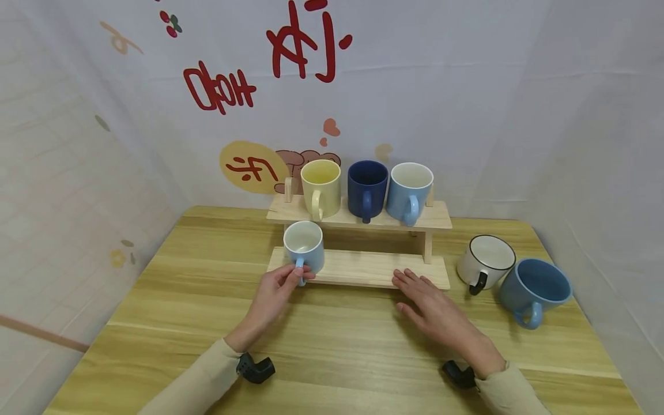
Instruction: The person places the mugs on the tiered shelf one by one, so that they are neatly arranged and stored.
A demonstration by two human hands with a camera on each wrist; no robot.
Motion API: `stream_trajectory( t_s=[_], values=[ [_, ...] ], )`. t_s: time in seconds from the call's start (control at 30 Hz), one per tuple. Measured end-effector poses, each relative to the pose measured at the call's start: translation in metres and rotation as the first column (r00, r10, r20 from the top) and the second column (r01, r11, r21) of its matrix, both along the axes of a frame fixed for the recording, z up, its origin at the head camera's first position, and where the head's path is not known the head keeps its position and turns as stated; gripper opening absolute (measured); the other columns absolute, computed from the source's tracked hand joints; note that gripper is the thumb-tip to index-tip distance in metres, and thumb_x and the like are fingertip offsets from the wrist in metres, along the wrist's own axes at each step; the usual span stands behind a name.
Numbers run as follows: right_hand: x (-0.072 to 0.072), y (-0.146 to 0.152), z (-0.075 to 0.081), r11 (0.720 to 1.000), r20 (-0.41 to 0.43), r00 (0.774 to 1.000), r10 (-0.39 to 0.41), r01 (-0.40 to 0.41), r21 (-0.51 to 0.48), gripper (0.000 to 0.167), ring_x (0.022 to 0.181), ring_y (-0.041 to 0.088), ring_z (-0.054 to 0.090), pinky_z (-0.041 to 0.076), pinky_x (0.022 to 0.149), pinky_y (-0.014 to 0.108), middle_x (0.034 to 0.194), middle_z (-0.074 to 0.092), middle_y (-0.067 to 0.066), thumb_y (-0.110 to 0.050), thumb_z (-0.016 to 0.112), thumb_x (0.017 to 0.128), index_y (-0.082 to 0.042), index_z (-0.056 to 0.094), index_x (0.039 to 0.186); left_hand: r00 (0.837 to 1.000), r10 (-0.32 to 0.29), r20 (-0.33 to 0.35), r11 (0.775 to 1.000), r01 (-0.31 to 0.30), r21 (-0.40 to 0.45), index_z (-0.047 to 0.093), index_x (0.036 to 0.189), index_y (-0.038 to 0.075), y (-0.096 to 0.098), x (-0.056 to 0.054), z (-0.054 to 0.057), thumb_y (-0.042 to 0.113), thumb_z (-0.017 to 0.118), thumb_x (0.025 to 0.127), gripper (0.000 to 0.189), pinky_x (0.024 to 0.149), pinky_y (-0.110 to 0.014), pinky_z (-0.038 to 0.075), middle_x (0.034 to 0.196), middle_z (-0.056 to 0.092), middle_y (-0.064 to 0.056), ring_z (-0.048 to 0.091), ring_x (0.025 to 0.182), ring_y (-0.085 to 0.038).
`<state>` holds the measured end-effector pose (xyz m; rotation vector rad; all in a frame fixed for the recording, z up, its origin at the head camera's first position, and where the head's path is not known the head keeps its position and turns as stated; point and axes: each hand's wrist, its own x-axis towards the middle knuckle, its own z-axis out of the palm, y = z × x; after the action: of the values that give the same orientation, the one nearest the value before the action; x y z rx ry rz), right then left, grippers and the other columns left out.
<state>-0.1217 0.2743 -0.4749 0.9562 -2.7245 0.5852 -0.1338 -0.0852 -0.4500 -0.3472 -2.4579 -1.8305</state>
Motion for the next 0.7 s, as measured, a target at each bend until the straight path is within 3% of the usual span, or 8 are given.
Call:
stream_trajectory(
  t_s=[0.23,0.43,0.53,0.7],
  values=[
    [-0.001,0.0,-0.002,1.0,0.009,1.0,0.0,0.0,-0.014,0.052,0.142,0.043,0.046,0.027,0.125,0.038,0.156,0.05,0.016,-0.016,0.073,0.098,-0.003,0.058,0.146,0.999,0.031,-0.016,0.997,-0.032,-0.075,0.072,0.124,0.009,-0.019,0.004,0.002,0.028,0.059,0.108,0.029,0.101,-0.047,0.051,0.119,0.074,-0.002,0.066,0.116,-0.023],
    [-0.001,0.0,-0.001,1.0,0.021,1.0,0.001,-0.001,-0.017,0.051,0.142,0.043,0.046,0.027,0.125,0.037,0.156,0.05,0.016,-0.018,0.072,0.099,-0.003,0.059,0.146,0.992,0.017,-0.127,0.978,-0.043,-0.203,0.07,0.131,0.009,-0.045,0.004,0.001,0.025,0.06,0.107,0.03,0.104,-0.055,0.049,0.126,0.072,-0.004,0.064,0.122,-0.028],
    [-0.001,0.0,0.0,1.0,0.023,1.0,-0.001,0.002,-0.018,0.051,0.142,0.043,0.046,0.027,0.125,0.037,0.155,0.05,0.016,-0.018,0.072,0.099,-0.004,0.059,0.146,0.983,0.002,-0.185,0.948,-0.06,-0.311,0.068,0.132,0.008,-0.056,0.001,0.001,0.028,0.061,0.107,0.033,0.108,-0.057,0.046,0.133,0.069,-0.008,0.059,0.129,-0.032],
    [0.0,-0.001,0.001,1.0,0.03,1.0,-0.005,0.006,-0.026,0.05,0.142,0.043,0.045,0.029,0.124,0.041,0.155,0.05,0.015,-0.018,0.072,0.099,-0.004,0.059,0.146,0.966,-0.051,-0.252,0.876,-0.077,-0.475,0.062,0.139,0.005,-0.07,-0.008,-0.003,0.035,0.06,0.106,0.045,0.115,-0.06,0.038,0.145,0.059,-0.016,0.051,0.138,-0.038]
  ],
)
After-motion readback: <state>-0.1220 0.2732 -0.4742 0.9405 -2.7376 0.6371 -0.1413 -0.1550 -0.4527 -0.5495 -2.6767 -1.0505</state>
